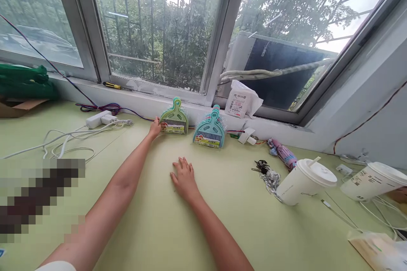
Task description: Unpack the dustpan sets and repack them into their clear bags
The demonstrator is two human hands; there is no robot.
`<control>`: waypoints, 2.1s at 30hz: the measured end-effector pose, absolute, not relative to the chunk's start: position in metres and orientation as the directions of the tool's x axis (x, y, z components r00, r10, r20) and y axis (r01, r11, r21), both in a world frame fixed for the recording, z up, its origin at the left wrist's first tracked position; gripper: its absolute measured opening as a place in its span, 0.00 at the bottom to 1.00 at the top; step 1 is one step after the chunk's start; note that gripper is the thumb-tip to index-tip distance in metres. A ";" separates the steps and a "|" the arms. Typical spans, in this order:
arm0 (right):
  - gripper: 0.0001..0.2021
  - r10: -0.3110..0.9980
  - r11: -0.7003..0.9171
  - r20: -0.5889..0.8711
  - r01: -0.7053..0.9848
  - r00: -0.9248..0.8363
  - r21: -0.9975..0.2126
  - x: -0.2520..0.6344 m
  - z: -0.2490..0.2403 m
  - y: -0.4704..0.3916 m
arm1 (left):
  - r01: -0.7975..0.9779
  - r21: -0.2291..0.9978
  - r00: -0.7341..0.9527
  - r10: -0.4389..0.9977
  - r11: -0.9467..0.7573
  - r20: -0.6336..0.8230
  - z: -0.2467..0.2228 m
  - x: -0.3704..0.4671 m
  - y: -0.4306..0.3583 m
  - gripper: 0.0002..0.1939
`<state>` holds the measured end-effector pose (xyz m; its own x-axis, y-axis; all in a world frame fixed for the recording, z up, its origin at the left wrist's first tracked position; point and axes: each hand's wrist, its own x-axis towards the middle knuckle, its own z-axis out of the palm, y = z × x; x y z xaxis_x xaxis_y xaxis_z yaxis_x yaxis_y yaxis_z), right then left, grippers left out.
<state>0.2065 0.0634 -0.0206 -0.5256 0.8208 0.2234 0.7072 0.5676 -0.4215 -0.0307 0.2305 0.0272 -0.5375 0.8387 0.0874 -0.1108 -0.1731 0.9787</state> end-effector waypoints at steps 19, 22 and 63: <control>0.20 0.547 0.810 0.637 0.535 -0.543 -0.240 0.227 0.010 -0.006 | -0.433 0.897 -0.098 0.994 -0.094 0.057 0.006 0.051 0.017 0.26; 0.22 0.642 0.752 0.546 0.580 -0.537 -0.314 0.229 0.003 -0.008 | -0.415 0.907 -0.118 0.993 -0.074 0.027 -0.006 0.062 0.011 0.29; 0.12 0.981 -0.097 -0.046 -0.268 -0.191 -0.959 0.255 0.019 0.023 | -0.290 0.939 -0.489 0.872 -0.183 0.019 -0.001 0.011 0.024 0.15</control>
